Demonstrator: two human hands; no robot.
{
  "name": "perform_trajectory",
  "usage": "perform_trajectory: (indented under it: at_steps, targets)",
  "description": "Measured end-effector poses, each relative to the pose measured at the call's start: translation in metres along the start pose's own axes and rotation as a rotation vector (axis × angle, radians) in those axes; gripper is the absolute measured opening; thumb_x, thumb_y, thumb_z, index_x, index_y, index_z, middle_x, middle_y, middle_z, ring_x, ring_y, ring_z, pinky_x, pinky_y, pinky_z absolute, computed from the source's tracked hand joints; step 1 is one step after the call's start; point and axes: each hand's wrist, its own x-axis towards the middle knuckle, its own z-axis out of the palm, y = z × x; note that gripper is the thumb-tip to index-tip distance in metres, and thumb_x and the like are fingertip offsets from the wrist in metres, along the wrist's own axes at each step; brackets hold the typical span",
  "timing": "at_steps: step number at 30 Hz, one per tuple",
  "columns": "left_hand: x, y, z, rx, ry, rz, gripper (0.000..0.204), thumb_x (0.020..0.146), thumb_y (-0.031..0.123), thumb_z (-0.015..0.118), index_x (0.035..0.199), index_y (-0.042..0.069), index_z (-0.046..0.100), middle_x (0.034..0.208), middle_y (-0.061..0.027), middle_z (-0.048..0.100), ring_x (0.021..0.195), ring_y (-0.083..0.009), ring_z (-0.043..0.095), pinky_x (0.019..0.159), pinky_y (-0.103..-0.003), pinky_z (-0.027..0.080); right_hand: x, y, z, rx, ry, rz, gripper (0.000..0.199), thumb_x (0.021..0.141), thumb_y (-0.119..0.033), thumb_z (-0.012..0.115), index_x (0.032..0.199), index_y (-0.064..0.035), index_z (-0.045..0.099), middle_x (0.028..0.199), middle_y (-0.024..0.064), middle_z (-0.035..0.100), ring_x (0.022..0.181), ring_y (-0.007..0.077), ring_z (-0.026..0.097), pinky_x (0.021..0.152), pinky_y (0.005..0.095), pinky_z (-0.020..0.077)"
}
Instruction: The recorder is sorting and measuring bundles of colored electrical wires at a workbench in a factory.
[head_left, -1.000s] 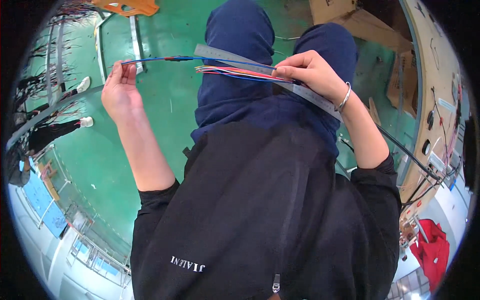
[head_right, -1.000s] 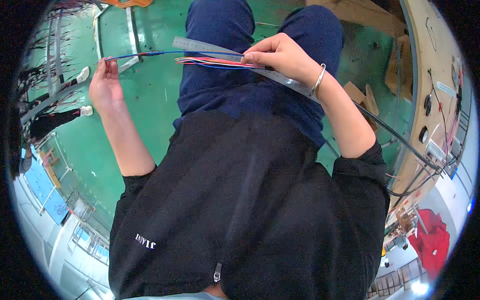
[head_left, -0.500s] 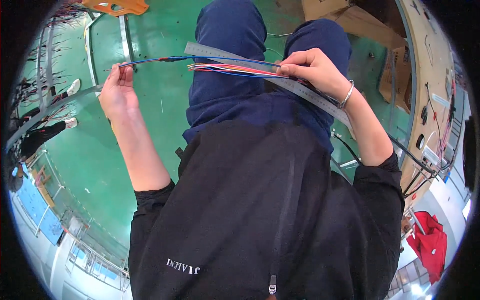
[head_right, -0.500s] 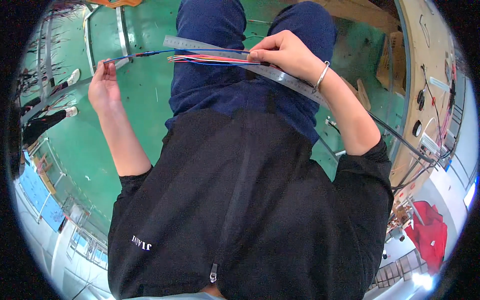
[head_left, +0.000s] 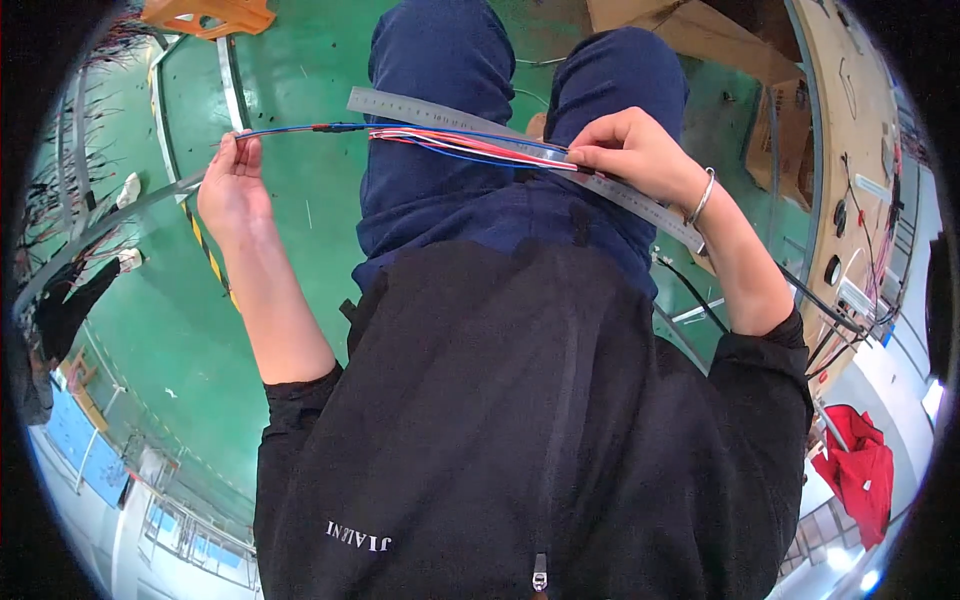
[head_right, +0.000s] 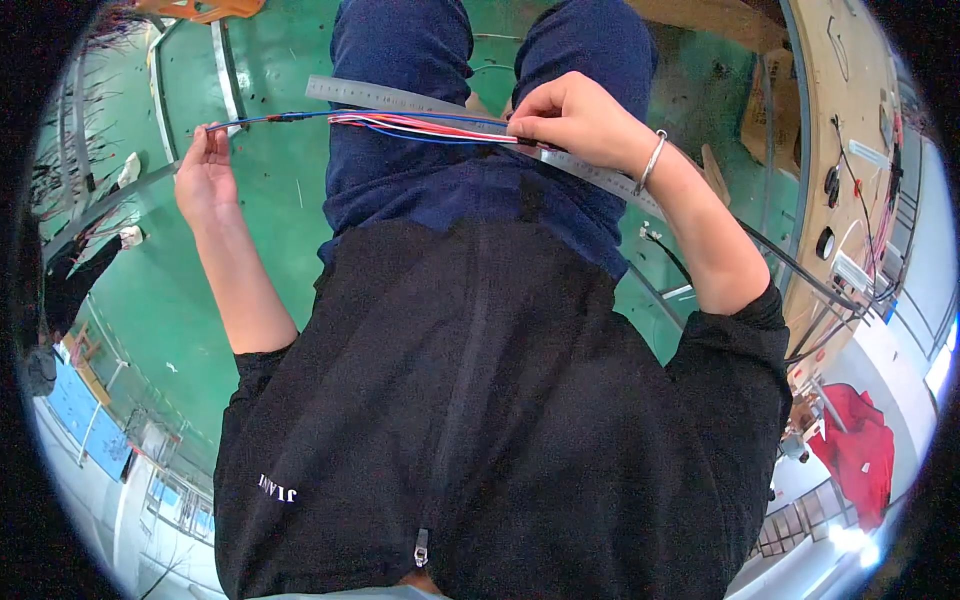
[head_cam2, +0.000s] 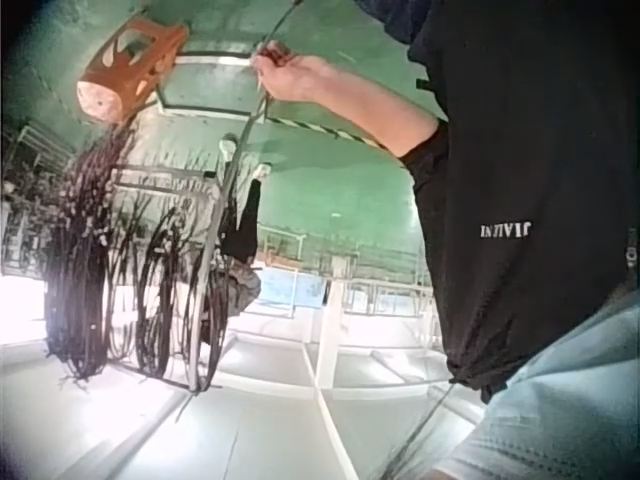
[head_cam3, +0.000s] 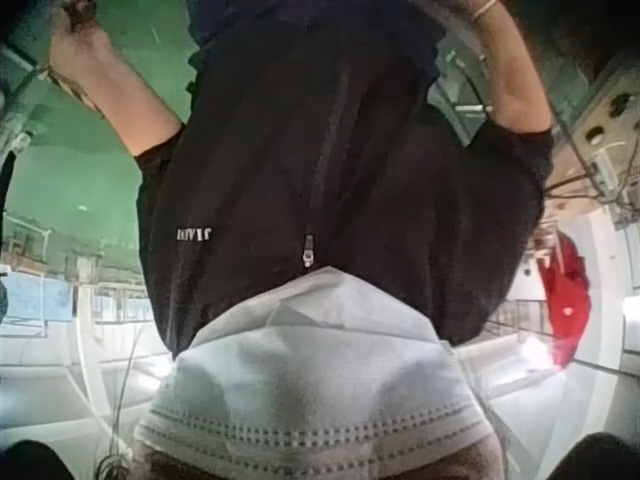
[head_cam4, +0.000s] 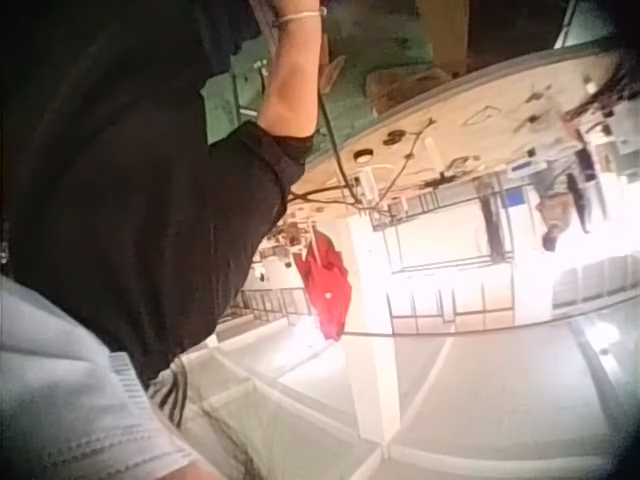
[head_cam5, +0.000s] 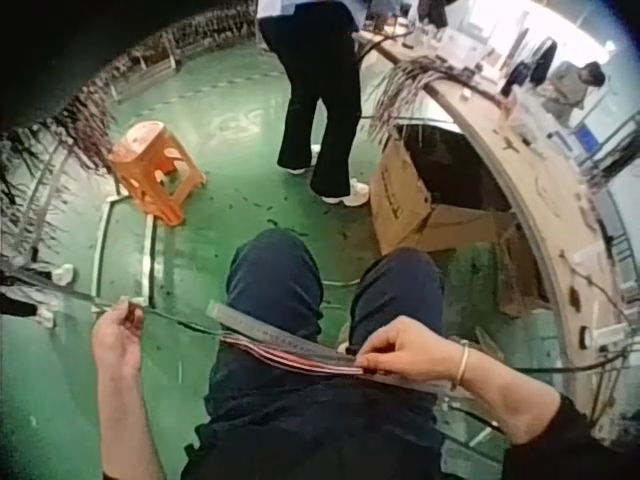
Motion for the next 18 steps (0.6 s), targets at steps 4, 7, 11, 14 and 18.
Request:
perform_trajectory:
  at_steps: [4,7,11,14,18]
  targets:
    - [0.005,-0.004,-0.003,0.013,0.0,-0.034,0.013,0.092,0.001,0.06,0.098,-0.01,0.06,0.096,-0.0166,0.064,0.086,-0.0234,0.066,0.08,-0.03,0.059,-0.004,-0.003,0.001,0.037,-0.069,0.028,0.02,0.094,-0.018,0.061,0.091,0.0008,0.068,0.077,0.0013,0.068,0.07,0.0051,0.058,0.064,0.0202,0.0448]
    - [0.004,-0.007,-0.001,0.021,0.011,-0.049,0.012,0.092,0.001,0.061,0.098,-0.01,0.06,0.095,-0.0165,0.064,0.086,-0.0234,0.067,0.079,-0.03,0.059,-0.008,0.003,0.003,0.136,-0.117,0.04,0.022,0.096,-0.019,0.059,0.091,0.0019,0.064,0.079,0.0048,0.068,0.07,0.0094,0.062,0.067,0.0243,0.0487]
    - [0.001,-0.01,-0.002,0.038,-0.009,-0.081,0.012,0.092,0.002,0.061,0.098,-0.009,0.06,0.094,-0.0155,0.065,0.086,-0.0229,0.067,0.079,-0.03,0.059,-0.015,0.005,0.007,0.346,-0.202,0.052,0.021,0.099,-0.021,0.055,0.089,-0.0021,0.056,0.079,0.005,0.067,0.071,0.0091,0.061,0.066,0.0229,0.0469]
    - [0.0,-0.013,-0.008,0.042,-0.017,-0.102,0.012,0.092,0.002,0.061,0.098,-0.009,0.061,0.094,-0.015,0.065,0.087,-0.0225,0.067,0.079,-0.029,0.059,-0.021,-0.003,0.007,0.372,-0.222,0.124,0.022,0.099,-0.024,0.054,0.085,-0.0061,0.052,0.075,0.0015,0.062,0.07,0.0062,0.057,0.063,0.0208,0.0429]
    - [-0.004,-0.022,-0.007,0.051,-0.02,-0.159,0.012,0.092,0.002,0.061,0.097,-0.009,0.061,0.094,-0.015,0.065,0.087,-0.0225,0.066,0.078,-0.029,0.059,-0.025,0.012,0.004,0.276,-0.206,0.078,0.023,0.099,-0.025,0.054,0.085,-0.0075,0.051,0.071,-0.0042,0.051,0.067,0.0041,0.049,0.061,0.0205,0.0391]
